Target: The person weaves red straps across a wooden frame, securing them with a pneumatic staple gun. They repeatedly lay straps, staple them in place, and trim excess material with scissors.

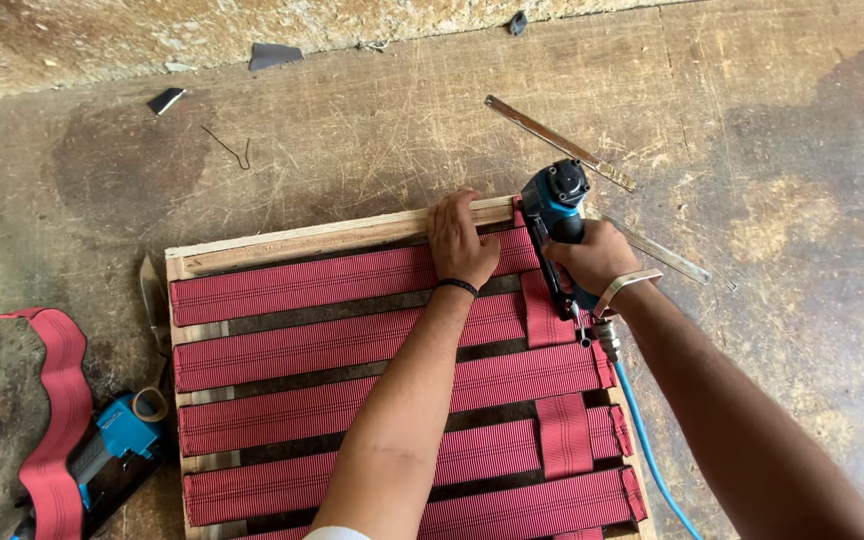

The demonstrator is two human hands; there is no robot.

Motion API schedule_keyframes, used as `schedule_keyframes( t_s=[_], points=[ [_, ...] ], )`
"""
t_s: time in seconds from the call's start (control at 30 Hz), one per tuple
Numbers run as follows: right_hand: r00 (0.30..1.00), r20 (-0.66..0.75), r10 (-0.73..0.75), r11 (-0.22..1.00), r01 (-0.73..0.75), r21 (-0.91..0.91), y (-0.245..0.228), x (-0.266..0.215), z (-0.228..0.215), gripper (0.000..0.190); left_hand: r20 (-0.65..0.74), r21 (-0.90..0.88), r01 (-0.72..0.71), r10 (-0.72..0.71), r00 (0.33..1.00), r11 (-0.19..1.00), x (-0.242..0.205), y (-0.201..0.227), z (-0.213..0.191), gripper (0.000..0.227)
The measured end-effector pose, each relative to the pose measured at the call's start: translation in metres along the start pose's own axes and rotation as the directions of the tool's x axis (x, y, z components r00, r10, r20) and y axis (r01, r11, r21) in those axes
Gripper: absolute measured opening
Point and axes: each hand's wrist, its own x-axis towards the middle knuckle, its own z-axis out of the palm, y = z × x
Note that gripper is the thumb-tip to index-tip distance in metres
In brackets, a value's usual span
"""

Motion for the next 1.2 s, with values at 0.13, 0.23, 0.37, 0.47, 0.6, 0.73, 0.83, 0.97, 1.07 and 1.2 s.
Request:
schedule_keyframes(
  t_s=[0.13,0.23,0.37,0.47,0.6,0.73,0.83,0.97,1.07,1.2],
  points=[
    [0.998,-0.023,-0.053,0.998,0.054,0.034,0.004,0.001,0.000,0.020,-0.047,-0.037,-0.023,0.022,0.999,0.999,-0.001,-0.007,0.000,0.064],
    [0.998,-0.052,-0.025,0.999,0.027,0.024,0.011,0.001,-0.004,0.020,-0.050,-0.062,-0.011,0.008,0.999,0.998,0.000,-0.007,0.001,0.065],
    [0.998,-0.045,-0.033,0.998,0.036,0.060,0.016,0.004,-0.012,0.022,-0.058,-0.083,-0.002,-0.002,0.998,0.997,0.001,-0.006,0.001,0.063],
    [0.999,-0.025,-0.036,0.987,0.039,0.154,0.021,0.002,-0.016,0.023,-0.039,-0.130,0.036,-0.042,0.998,0.991,0.000,-0.007,0.002,0.063],
    [0.994,-0.072,0.079,0.957,-0.055,0.286,0.040,-0.012,-0.018,0.027,0.071,-0.246,0.158,-0.145,0.987,0.956,0.004,-0.017,-0.002,0.064],
    [0.975,-0.198,0.097,0.983,-0.064,0.171,0.094,-0.039,-0.021,0.050,0.203,-0.241,0.102,-0.052,0.978,0.965,0.003,-0.030,-0.012,0.063],
    [0.942,-0.333,0.039,0.999,-0.031,0.028,0.154,-0.057,-0.016,0.070,0.259,0.006,-0.128,0.122,0.958,0.992,-0.023,-0.031,-0.025,0.067],
    [0.931,-0.360,0.067,0.961,-0.157,-0.229,0.245,-0.070,0.004,0.078,0.373,0.181,-0.083,0.009,0.928,0.980,-0.090,-0.008,-0.039,0.079],
    [0.925,-0.363,-0.110,0.961,0.006,-0.277,0.307,-0.079,0.028,0.081,0.469,0.314,-0.159,-0.007,0.883,0.936,-0.143,0.013,-0.052,0.088],
    [0.745,-0.485,-0.457,0.872,0.268,-0.410,0.349,-0.105,0.059,0.057,0.486,0.348,-0.200,0.006,0.874,0.916,-0.197,0.029,-0.071,0.088]
  ],
)
